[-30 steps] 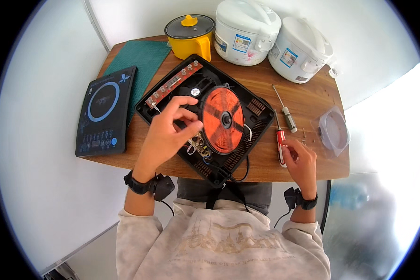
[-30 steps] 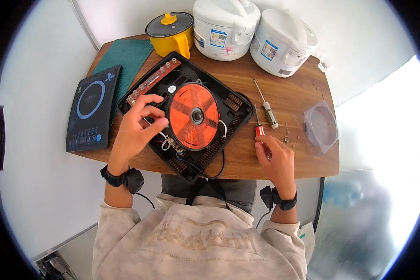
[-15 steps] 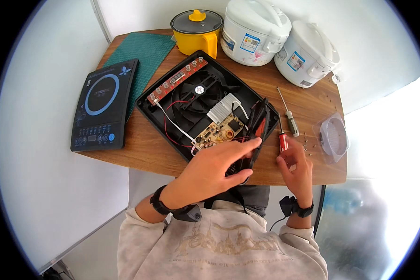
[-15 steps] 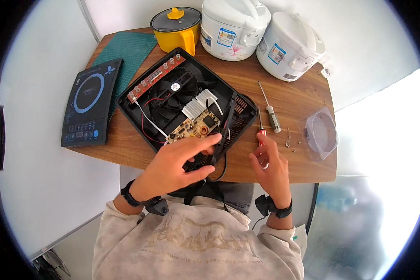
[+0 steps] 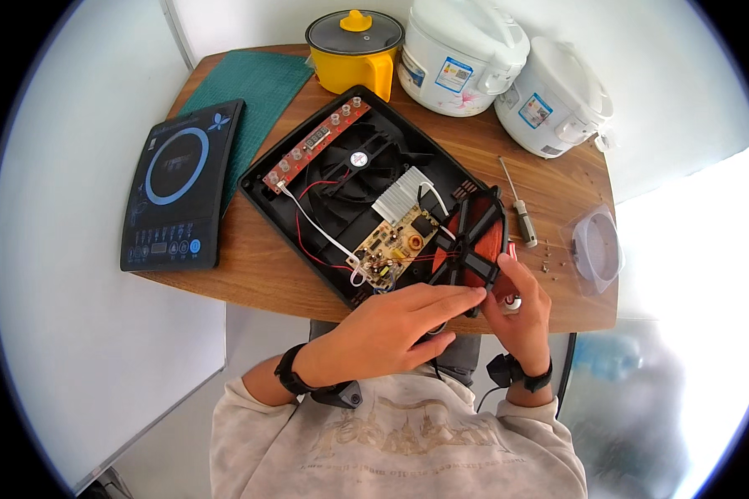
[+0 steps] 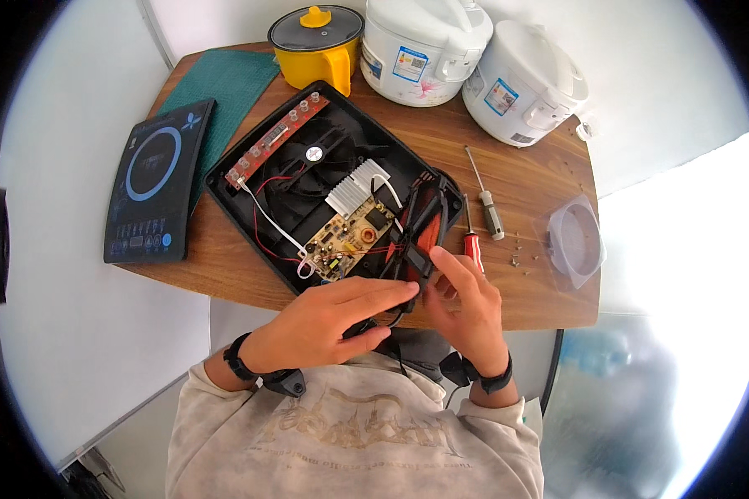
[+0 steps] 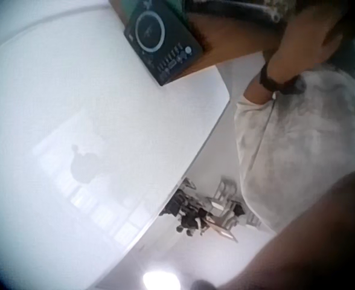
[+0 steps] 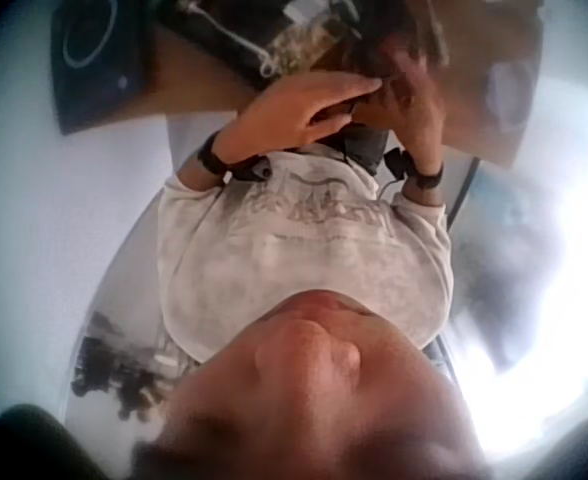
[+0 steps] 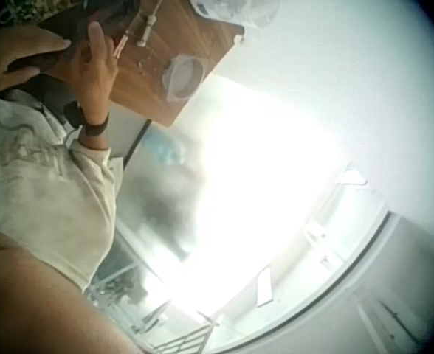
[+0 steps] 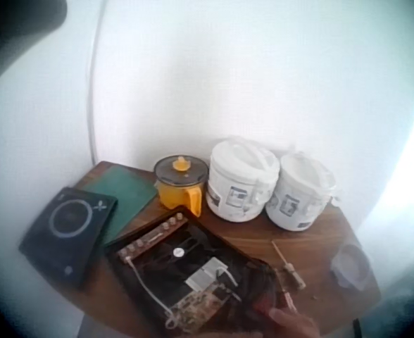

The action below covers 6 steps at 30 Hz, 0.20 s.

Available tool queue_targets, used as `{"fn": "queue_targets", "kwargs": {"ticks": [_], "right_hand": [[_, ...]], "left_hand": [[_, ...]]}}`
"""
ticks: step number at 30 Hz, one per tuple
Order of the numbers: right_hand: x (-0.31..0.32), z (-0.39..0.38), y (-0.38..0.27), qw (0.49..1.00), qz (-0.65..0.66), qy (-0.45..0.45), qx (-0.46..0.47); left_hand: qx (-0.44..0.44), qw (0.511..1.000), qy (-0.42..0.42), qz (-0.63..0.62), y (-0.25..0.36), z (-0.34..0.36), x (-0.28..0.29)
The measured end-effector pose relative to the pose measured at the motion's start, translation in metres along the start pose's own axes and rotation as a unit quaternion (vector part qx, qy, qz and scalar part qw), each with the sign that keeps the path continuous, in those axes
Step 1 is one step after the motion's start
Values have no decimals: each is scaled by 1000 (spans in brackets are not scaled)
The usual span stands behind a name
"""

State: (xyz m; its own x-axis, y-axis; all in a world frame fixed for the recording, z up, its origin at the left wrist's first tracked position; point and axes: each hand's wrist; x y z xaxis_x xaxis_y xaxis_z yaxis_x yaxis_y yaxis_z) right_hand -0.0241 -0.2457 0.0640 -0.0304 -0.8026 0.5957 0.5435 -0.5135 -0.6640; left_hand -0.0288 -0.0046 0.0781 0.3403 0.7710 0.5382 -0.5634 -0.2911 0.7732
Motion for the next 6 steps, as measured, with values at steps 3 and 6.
{"fn": "queue_targets", "kwargs": {"ticks": [3, 6], "right_hand": [[4, 2, -1, 1000, -14, -9, -2], [2, 4, 0, 1000, -3, -20, -7]], "left_hand": [[-4, 1000, -16, -11, -1, -1, 1], [9, 999, -42, -13, -10, -6, 4]]}}
Point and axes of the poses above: each hand's wrist, its own z-axis towards the middle knuckle, its own x-axis out of the back of the hand, y = z × x, and after that the axes turned 6 degrees about z, right-handed
